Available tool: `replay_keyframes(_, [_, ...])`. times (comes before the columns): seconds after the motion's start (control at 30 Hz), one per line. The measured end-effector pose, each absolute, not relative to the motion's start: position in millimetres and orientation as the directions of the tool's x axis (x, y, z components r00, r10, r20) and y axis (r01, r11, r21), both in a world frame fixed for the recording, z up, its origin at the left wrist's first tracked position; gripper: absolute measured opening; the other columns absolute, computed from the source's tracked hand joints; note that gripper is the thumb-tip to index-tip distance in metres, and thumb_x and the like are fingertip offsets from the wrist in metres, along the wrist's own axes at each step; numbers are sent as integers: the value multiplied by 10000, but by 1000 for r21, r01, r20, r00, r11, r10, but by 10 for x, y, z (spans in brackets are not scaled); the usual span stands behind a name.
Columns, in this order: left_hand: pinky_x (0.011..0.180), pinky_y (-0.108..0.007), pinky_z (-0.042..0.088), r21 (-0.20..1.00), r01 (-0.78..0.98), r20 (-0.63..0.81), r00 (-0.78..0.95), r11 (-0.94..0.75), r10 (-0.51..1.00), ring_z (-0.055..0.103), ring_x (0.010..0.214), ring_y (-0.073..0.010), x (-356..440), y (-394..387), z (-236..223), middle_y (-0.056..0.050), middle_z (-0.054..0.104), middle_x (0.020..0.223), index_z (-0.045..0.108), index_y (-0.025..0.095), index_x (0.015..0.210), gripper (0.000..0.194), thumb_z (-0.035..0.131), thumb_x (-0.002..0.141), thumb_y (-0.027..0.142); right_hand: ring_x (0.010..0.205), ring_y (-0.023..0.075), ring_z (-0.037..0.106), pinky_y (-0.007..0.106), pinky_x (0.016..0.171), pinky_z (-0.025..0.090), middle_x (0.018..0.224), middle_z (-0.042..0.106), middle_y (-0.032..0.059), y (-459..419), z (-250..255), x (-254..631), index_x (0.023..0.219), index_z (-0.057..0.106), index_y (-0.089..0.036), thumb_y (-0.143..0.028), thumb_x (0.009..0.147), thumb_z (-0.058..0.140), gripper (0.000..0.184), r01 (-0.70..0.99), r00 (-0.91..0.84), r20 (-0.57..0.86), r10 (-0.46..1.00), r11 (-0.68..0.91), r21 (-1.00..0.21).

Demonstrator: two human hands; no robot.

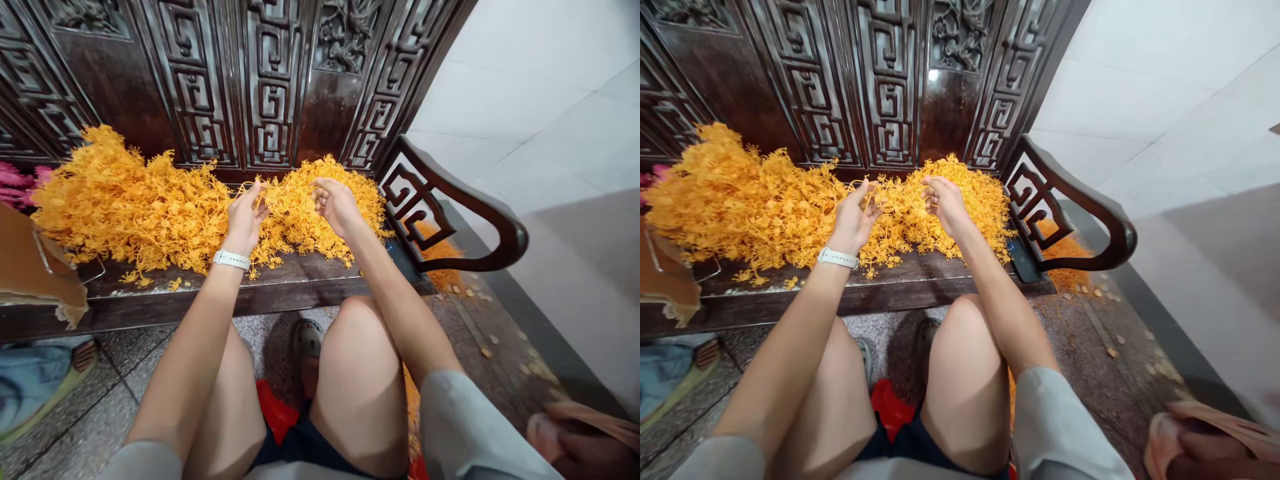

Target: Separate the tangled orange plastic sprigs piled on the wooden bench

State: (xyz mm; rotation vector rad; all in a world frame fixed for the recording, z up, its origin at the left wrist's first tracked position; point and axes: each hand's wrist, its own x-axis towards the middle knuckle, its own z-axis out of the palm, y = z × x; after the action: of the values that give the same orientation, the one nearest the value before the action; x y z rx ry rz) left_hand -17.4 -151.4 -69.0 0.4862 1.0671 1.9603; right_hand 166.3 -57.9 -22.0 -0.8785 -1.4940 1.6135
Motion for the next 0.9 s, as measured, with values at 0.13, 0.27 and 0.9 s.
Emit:
replay_keyframes(0.13, [756, -305, 532, 820, -521, -96, -532, -236, 841, 664, 846, -157, -101, -1501, -686, -95, 758, 1103, 804, 225, 939, 297, 905, 783, 457, 713, 147, 477, 287, 654, 372, 743, 559, 25, -736, -166, 1646, 747, 597, -201, -551, 985, 661, 428, 223, -586, 182, 790, 373, -901])
replay_keyframes(0.27, [770, -305, 526, 832, -532, -120, -448, -157, 886, 657, 790, -143, -29, -1530, -656, -84, 760, 974, 810, 212, 970, 282, 866, 829, 450, 756, 158, 464, 288, 686, 349, 672, 472, 7, -808, -157, 1626, 641, 535, -200, -588, 905, 766, 523, 295, -692, 196, 695, 520, -801])
replay_keyframes(0.9, [873, -357, 471, 943, 116, 303, -679, -310, 668, 503, 756, -178, -134, -1399, -828, 0, 494, 625, 544, 214, 483, 459, 826, 844, 214, 604, 104, 473, 294, 657, 430, 597, 552, -4, -1086, 6, 1559, 596, 580, -196, -354, 945, 626, 386, -17, -969, 73, 237, 229, -973])
